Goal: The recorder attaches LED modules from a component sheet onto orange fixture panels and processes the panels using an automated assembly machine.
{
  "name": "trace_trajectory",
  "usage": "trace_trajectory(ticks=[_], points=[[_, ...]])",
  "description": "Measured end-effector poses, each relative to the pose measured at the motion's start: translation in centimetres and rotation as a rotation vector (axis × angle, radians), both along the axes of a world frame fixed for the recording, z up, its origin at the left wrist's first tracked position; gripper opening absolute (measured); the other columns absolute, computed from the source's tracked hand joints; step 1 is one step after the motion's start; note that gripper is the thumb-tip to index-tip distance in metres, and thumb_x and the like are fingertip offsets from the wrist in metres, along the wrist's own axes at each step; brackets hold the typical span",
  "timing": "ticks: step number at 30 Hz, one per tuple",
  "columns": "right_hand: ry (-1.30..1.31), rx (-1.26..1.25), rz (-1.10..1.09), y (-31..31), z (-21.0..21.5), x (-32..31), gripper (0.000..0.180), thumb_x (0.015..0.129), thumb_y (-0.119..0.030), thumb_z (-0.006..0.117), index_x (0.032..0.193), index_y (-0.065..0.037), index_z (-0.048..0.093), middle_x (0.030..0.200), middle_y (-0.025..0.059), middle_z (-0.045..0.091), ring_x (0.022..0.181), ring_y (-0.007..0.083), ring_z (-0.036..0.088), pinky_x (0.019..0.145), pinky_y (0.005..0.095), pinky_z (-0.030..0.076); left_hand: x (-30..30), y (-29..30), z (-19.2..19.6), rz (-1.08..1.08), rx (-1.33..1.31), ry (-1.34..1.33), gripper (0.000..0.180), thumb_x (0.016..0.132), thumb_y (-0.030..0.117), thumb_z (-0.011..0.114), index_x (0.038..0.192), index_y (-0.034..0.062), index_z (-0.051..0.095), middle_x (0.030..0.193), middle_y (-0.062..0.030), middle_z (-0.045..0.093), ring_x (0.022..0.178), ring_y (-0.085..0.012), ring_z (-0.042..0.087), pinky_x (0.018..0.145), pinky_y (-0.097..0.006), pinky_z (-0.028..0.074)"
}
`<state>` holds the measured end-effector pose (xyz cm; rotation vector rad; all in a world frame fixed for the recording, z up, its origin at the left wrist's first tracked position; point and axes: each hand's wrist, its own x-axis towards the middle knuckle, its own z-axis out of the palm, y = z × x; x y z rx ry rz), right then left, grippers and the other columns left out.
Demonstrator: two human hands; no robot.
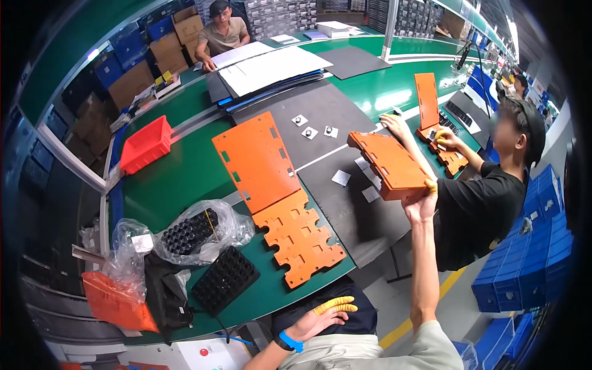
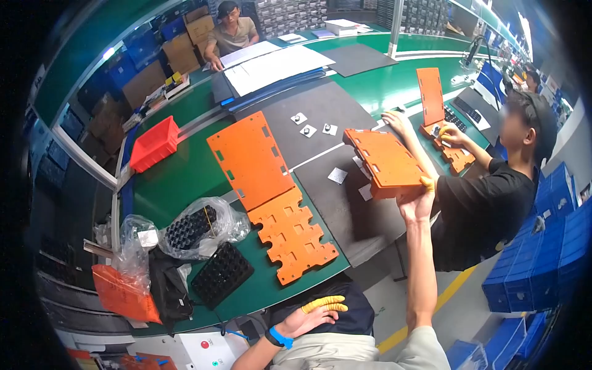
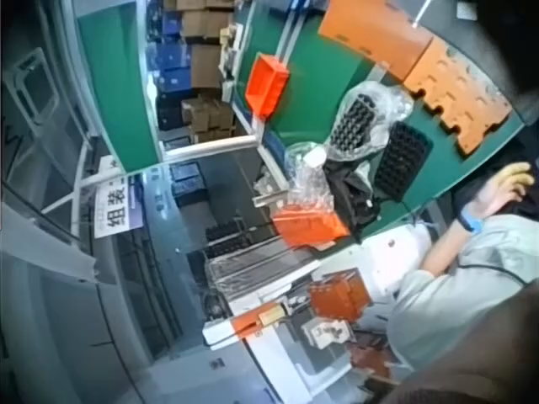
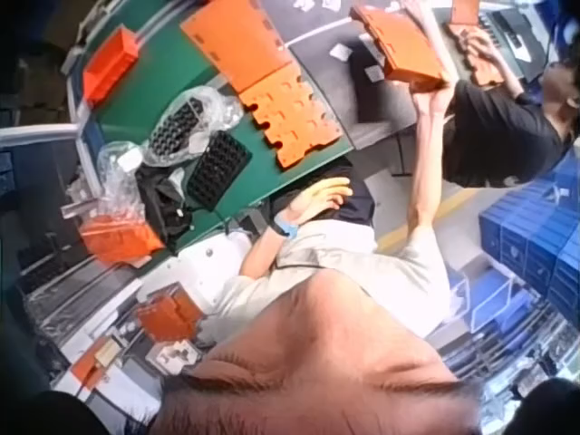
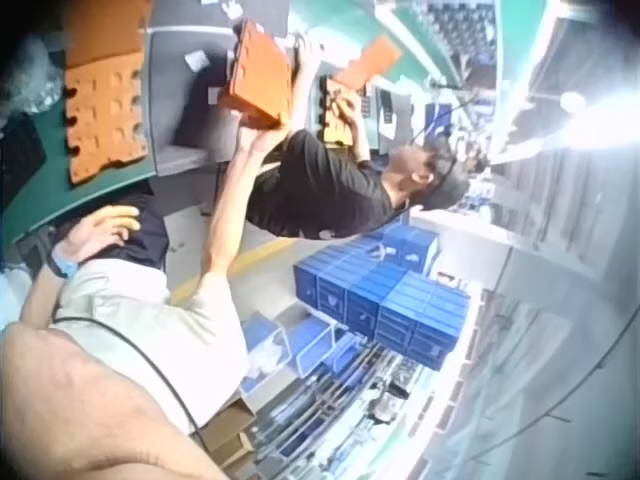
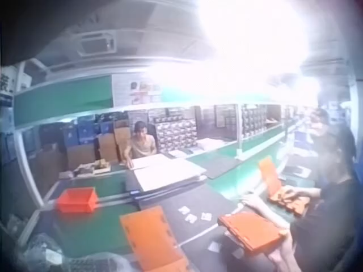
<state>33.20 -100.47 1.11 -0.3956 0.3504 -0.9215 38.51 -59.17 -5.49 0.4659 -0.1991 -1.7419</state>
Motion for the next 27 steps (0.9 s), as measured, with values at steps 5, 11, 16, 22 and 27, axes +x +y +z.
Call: trace_trajectory(ticks=[5, 11, 16, 22, 27], points=[[-0.060, -0.009, 0.024, -3.8, -1.2, 0.8, 0.040, 0.083, -0.025, 0.067, 0.119, -0.006, 0.066, 0.118, 0.0068, 0.071, 0.103, 0.0221, 0.070, 0.085, 0.0364, 0.060, -0.4, 0.0, -2.1, -0.041, 0.043, -0.054, 0.053, 0.108, 0.031, 0.039, 0.153, 0.0012, 0.035, 0.146, -0.0138, 0.048, 0.116, -0.0188, 0.052, 0.106, -0.034, 0.041], [-0.063, 0.008, 0.026, -7.2, -1.7, 1.5, 0.040, 0.083, -0.023, 0.068, 0.118, -0.003, 0.066, 0.116, 0.0077, 0.072, 0.103, 0.0231, 0.069, 0.088, 0.0378, 0.060, -0.9, -1.1, -4.5, -0.102, 0.026, 0.051, 0.049, 0.108, 0.023, 0.041, 0.153, 0.0051, 0.036, 0.147, -0.0099, 0.049, 0.115, -0.0158, 0.053, 0.106, -0.034, 0.042], [0.005, 0.041, -0.049, -9.3, -1.9, 1.7, 0.042, 0.086, -0.025, 0.062, 0.123, -0.005, 0.064, 0.122, 0.0086, 0.070, 0.110, 0.0246, 0.067, 0.092, 0.0391, 0.057, -1.2, -2.0, -5.1, -0.133, 0.051, 0.112, 0.049, 0.108, 0.021, 0.040, 0.153, 0.0015, 0.035, 0.146, -0.0130, 0.049, 0.115, -0.0176, 0.054, 0.105, -0.034, 0.043], [0.085, 0.039, -0.005, -9.9, -2.0, 2.1, 0.043, 0.086, -0.024, 0.064, 0.124, -0.005, 0.062, 0.120, 0.0080, 0.070, 0.109, 0.0236, 0.067, 0.092, 0.0379, 0.057, -0.6, -2.5, -5.4, -0.149, 0.052, 0.149, 0.049, 0.108, 0.021, 0.041, 0.153, 0.0013, 0.034, 0.145, -0.0129, 0.049, 0.114, -0.0175, 0.054, 0.104, -0.035, 0.043], [0.114, 0.047, 0.011, -10.6, -3.1, 2.1, 0.041, 0.086, -0.027, 0.069, 0.119, -0.004, 0.063, 0.116, 0.0073, 0.071, 0.104, 0.0214, 0.069, 0.088, 0.0362, 0.060, -0.1, -2.7, -5.5, -0.140, 0.082, 0.114, 0.048, 0.108, 0.020, 0.040, 0.153, 0.0020, 0.036, 0.144, -0.0129, 0.051, 0.113, -0.0170, 0.054, 0.104, -0.034, 0.043]])
